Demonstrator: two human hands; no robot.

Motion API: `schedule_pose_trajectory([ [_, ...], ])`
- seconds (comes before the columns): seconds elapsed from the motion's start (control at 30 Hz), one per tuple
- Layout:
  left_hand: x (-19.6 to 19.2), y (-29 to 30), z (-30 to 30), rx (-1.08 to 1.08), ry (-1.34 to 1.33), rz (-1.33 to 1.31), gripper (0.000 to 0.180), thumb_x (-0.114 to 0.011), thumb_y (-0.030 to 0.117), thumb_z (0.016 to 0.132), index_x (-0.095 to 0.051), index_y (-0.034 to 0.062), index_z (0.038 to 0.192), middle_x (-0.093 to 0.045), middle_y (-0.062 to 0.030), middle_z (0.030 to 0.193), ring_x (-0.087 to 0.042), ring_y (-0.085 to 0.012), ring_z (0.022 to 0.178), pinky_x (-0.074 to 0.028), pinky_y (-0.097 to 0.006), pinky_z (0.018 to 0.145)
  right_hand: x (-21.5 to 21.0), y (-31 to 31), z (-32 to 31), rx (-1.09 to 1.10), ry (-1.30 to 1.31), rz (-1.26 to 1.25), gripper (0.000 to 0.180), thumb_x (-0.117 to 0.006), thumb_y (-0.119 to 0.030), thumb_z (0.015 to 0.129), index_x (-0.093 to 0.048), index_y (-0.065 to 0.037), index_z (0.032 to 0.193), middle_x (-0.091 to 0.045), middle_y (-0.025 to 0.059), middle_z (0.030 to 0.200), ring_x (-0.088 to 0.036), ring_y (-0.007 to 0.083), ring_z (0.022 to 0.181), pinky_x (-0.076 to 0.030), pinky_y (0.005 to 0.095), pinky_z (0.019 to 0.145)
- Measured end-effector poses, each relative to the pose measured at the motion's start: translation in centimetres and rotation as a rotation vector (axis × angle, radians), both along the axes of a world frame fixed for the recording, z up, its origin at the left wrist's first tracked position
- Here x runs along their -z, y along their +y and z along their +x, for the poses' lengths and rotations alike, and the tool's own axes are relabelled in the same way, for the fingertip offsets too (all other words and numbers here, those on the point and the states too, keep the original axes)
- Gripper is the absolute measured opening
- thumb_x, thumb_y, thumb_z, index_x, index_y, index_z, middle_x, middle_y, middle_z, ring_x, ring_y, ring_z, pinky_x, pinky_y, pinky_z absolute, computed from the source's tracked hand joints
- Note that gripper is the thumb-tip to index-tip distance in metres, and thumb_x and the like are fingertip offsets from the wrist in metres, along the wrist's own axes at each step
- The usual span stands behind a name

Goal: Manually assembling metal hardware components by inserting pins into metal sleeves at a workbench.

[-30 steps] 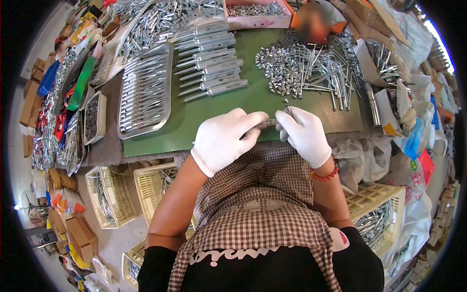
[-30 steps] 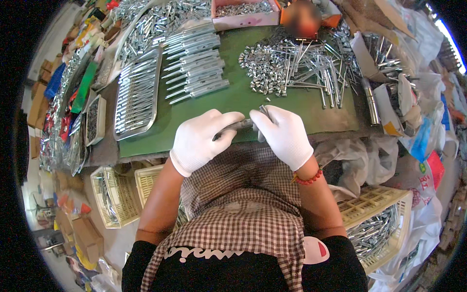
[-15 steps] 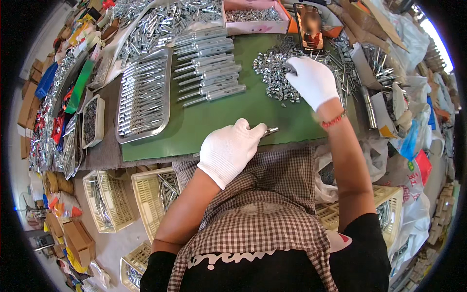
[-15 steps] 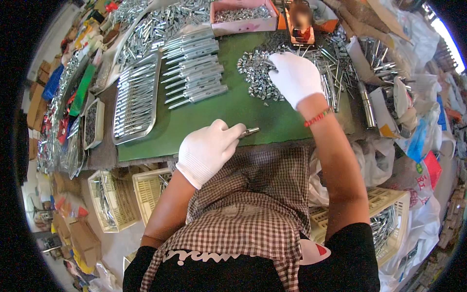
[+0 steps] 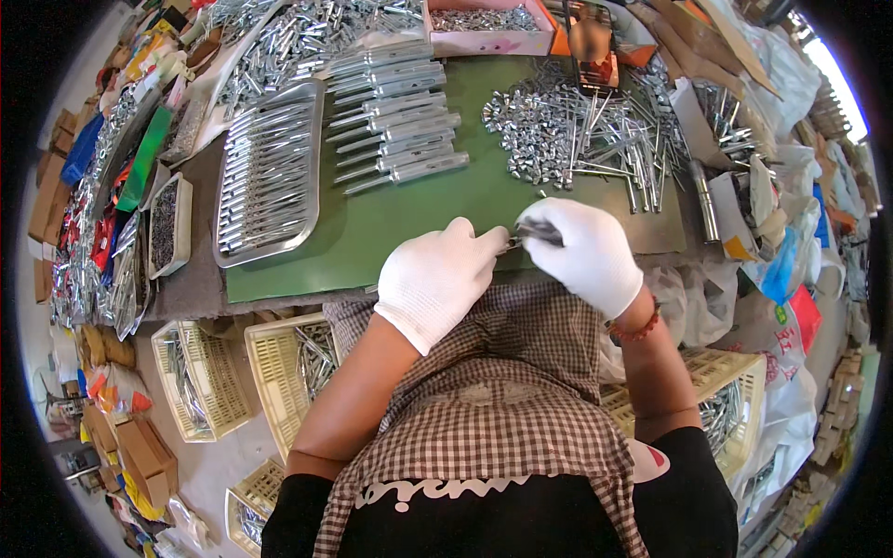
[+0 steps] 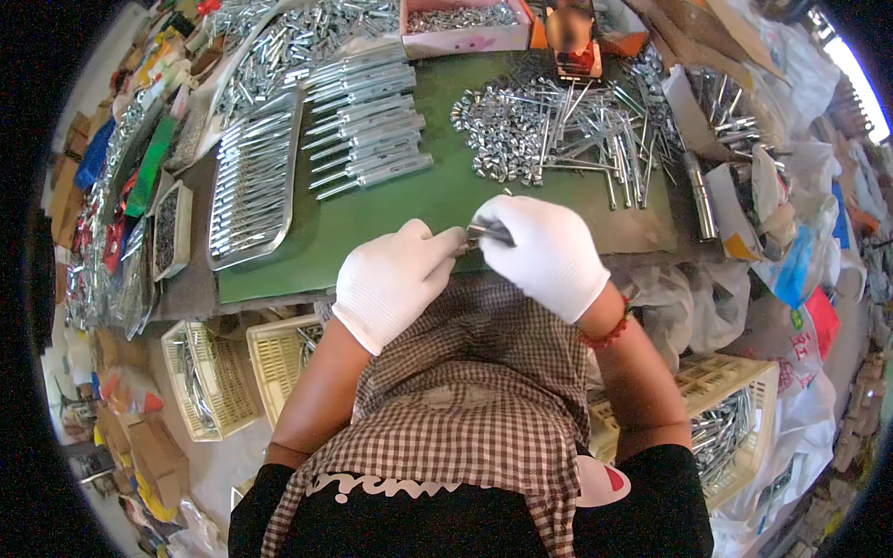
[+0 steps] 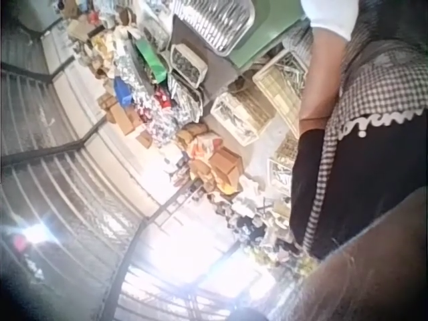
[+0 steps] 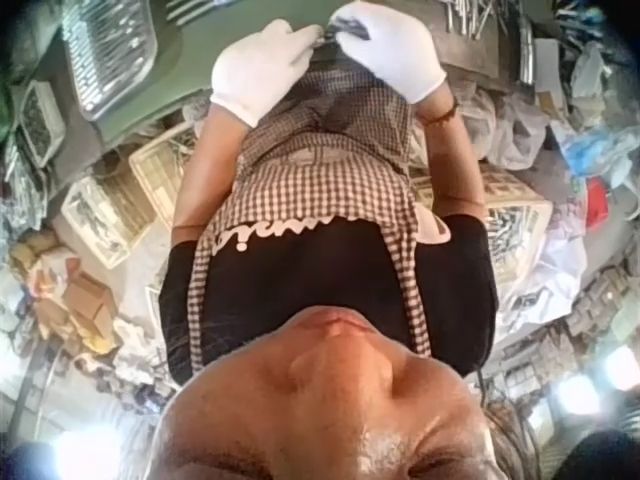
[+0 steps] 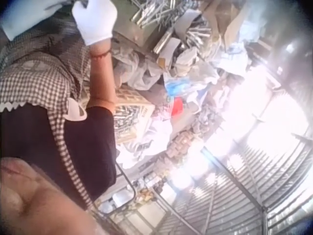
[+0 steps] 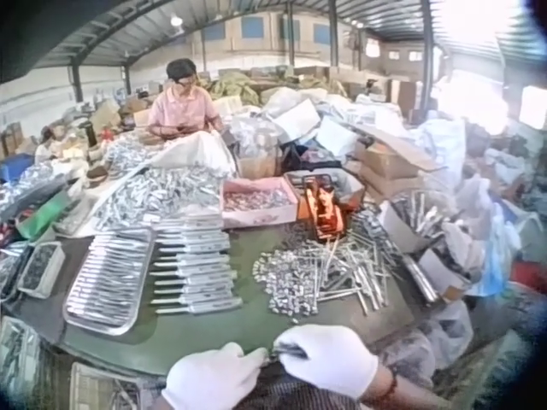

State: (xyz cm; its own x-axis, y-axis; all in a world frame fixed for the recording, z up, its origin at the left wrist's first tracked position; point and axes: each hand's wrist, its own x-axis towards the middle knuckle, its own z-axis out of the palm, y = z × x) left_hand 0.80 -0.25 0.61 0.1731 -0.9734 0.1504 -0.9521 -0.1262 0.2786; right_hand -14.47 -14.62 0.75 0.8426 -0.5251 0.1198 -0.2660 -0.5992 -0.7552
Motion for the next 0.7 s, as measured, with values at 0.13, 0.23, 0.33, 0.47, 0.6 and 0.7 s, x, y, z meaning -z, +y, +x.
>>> schedule_pose_trajectory([
  [0.13, 0.5, 0.3, -0.2, -0.012, -0.006, -0.038, 0.022, -0.061, 0.021, 0.091, -0.068, 0.0229, 0.112, -0.060, -0.0074, 0.083, -0.065, -0.0286, 0.069, -0.053, -0.040, 0.059, 0.7, 0.9, 0.4, 0.018, 0.038, -0.130, 0.013, -0.067, -0.017, 0.086, -0.067, -0.007, 0.095, -0.066, 0.0136, 0.083, -0.066, 0.0340, 0.078, -0.052, 0.0425, 0.070],
  [0.23, 0.1, 0.3, -0.5, -0.024, -0.009, -0.016, 0.022, -0.061, 0.021, 0.091, -0.068, 0.0224, 0.112, -0.061, -0.0073, 0.084, -0.065, -0.0281, 0.069, -0.053, -0.040, 0.058, 0.8, 1.1, 0.8, 0.032, -0.007, -0.192, 0.012, -0.068, -0.018, 0.086, -0.066, -0.008, 0.093, -0.065, 0.0137, 0.081, -0.064, 0.0345, 0.077, -0.051, 0.0436, 0.068],
  [0.33, 0.4, 0.5, -0.5, -0.026, -0.024, -0.069, 0.020, -0.062, 0.021, 0.090, -0.068, 0.0222, 0.110, -0.061, -0.0071, 0.083, -0.065, -0.0279, 0.068, -0.053, -0.039, 0.058, 1.0, 1.4, 0.5, 0.052, -0.001, -0.162, 0.012, -0.068, -0.018, 0.087, -0.066, -0.008, 0.093, -0.065, 0.0135, 0.082, -0.065, 0.0342, 0.078, -0.051, 0.0437, 0.068],
  [0.47, 0.2, 0.4, -0.7, -0.036, -0.039, -0.019, 0.018, -0.063, 0.021, 0.090, -0.067, 0.0215, 0.108, -0.061, -0.0067, 0.082, -0.064, -0.0278, 0.066, -0.052, -0.039, 0.057, 1.4, 2.1, 0.4, 0.083, -0.073, -0.161, 0.014, -0.073, -0.013, 0.084, -0.069, -0.005, 0.095, -0.066, 0.0125, 0.084, -0.065, 0.0310, 0.077, -0.051, 0.0380, 0.068],
  [0.6, 0.3, 0.3, -0.4, -0.044, -0.023, -0.035, 0.017, -0.063, 0.022, 0.090, -0.067, 0.0220, 0.107, -0.060, -0.0066, 0.079, -0.064, -0.0278, 0.065, -0.052, -0.039, 0.056, 1.6, 1.3, -0.2, 0.192, -0.166, -0.240, 0.011, -0.069, -0.019, 0.088, -0.071, -0.011, 0.096, -0.068, 0.0111, 0.089, -0.067, 0.0315, 0.082, -0.053, 0.0400, 0.072],
  [0.7, 0.3, 0.4, -0.6, -0.063, -0.012, -0.025, 0.015, -0.063, 0.022, 0.091, -0.068, 0.0227, 0.105, -0.059, -0.0067, 0.079, -0.064, -0.0279, 0.065, -0.052, -0.039, 0.056, 1.8, -1.8, -0.8, 0.405, -0.077, -0.389, 0.014, -0.070, -0.021, 0.087, -0.072, -0.011, 0.096, -0.069, 0.0095, 0.092, -0.068, 0.0307, 0.083, -0.053, 0.0393, 0.073],
])
